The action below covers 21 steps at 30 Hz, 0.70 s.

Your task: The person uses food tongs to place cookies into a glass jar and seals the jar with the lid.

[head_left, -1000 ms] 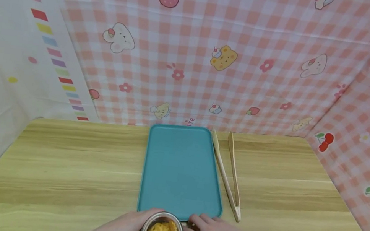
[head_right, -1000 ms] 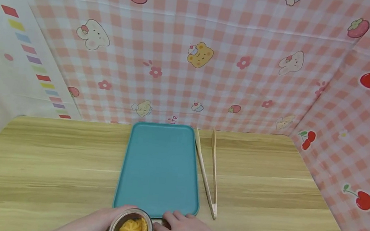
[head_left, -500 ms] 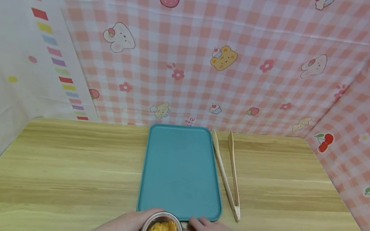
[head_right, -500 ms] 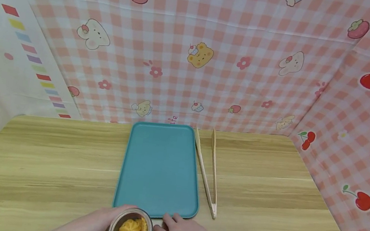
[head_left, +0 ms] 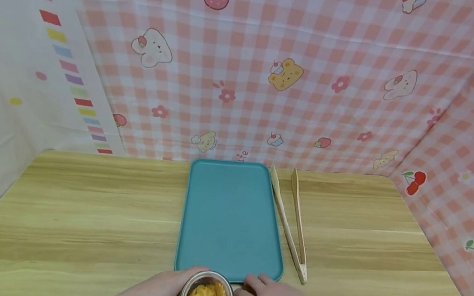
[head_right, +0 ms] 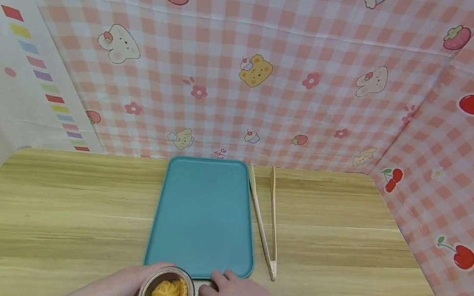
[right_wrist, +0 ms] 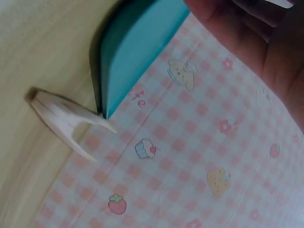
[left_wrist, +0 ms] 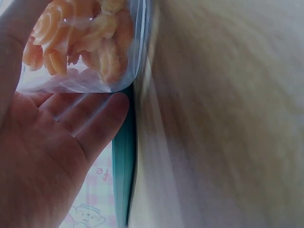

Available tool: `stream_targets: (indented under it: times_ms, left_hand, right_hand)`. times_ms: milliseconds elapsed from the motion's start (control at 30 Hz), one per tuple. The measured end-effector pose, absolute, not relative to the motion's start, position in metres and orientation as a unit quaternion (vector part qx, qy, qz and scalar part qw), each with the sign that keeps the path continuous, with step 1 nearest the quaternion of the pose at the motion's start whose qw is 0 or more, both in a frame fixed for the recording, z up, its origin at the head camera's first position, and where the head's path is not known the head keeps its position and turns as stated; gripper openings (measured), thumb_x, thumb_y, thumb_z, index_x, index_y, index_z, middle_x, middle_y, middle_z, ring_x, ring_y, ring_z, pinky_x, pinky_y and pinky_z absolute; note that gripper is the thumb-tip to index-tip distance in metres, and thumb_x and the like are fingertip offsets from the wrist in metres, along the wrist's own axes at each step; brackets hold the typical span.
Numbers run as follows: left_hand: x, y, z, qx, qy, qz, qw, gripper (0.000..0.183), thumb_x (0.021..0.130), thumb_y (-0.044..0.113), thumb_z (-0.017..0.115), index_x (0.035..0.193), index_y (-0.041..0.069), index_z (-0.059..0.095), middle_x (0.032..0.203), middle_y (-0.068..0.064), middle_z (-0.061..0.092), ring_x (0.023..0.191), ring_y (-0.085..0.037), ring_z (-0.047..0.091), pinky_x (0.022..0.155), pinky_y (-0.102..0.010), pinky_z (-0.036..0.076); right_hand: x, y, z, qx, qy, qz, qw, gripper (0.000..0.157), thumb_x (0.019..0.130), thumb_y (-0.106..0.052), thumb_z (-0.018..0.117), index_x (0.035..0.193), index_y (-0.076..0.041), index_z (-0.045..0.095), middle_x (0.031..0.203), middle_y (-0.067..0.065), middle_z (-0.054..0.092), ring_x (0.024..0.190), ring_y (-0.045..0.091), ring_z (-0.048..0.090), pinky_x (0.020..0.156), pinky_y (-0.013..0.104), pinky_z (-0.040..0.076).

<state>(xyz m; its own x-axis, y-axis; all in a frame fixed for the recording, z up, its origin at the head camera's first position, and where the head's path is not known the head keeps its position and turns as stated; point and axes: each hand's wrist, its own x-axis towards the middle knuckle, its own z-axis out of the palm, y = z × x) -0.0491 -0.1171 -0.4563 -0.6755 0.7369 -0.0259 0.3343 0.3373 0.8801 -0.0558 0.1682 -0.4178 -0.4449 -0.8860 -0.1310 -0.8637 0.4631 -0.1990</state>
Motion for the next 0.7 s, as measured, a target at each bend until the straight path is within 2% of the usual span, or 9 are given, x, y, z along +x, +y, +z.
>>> stream_targets:
  times_ms: [133, 200, 333, 467, 700]
  left_hand:
    - [-0.049, -0.116, -0.456, 0.334, 0.795, 0.458, 0.217, 0.077, 0.078, 0.047, 0.075, 0.144, 0.026, 0.041, 0.126, 0.013, 0.057, 0.109, -0.005, 0.055, 0.089, -0.03, 0.046]
    - [-0.049, -0.117, -0.456, 0.334, 0.795, 0.457, 0.217, 0.077, 0.078, 0.048, 0.075, 0.144, 0.027, 0.041, 0.126, 0.013, 0.057, 0.109, -0.005, 0.055, 0.089, -0.03, 0.046]
    - [-0.049, -0.118, -0.457, 0.336, 0.794, 0.459, 0.216, 0.077, 0.078, 0.049, 0.075, 0.144, 0.026, 0.041, 0.127, 0.013, 0.056, 0.11, -0.005, 0.055, 0.09, -0.03, 0.046]
    - [-0.049, -0.118, -0.457, 0.341, 0.797, 0.455, 0.204, 0.078, 0.078, 0.048, 0.075, 0.144, 0.023, 0.042, 0.127, 0.013, 0.056, 0.109, -0.005, 0.055, 0.09, -0.031, 0.046]
    - [-0.048, -0.116, -0.457, 0.348, 0.786, 0.472, 0.194, 0.076, 0.078, 0.047, 0.075, 0.144, 0.029, 0.041, 0.128, 0.013, 0.056, 0.112, -0.007, 0.055, 0.092, -0.031, 0.046]
  right_hand:
    - [-0.059, 0.176, -0.402, -0.462, 0.87, -0.095, 0.145, 0.07, 0.085, -0.066, 0.053, 0.136, -0.019, 0.052, 0.115, -0.008, 0.048, 0.097, 0.008, 0.046, 0.075, 0.024, 0.045]
    - [-0.06, 0.18, -0.396, -0.436, 0.882, -0.12, 0.133, 0.073, 0.082, -0.064, 0.062, 0.139, -0.019, 0.051, 0.118, -0.008, 0.047, 0.1, 0.009, 0.047, 0.077, 0.025, 0.046]
    - [-0.062, 0.183, -0.391, -0.405, 0.895, -0.172, 0.075, 0.075, 0.077, -0.049, 0.073, 0.142, -0.02, 0.049, 0.123, -0.007, 0.045, 0.098, 0.007, 0.048, 0.073, 0.021, 0.046]
    - [-0.066, 0.179, -0.387, -0.389, 0.897, -0.208, 0.04, 0.076, 0.077, -0.051, 0.071, 0.144, -0.022, 0.048, 0.126, -0.007, 0.045, 0.099, 0.005, 0.049, 0.073, 0.018, 0.046]
    - [-0.067, 0.166, -0.372, -0.367, 0.899, -0.239, 0.012, 0.08, 0.076, -0.057, 0.07, 0.144, -0.024, 0.045, 0.128, -0.013, 0.046, 0.097, 0.002, 0.05, 0.073, 0.02, 0.047]
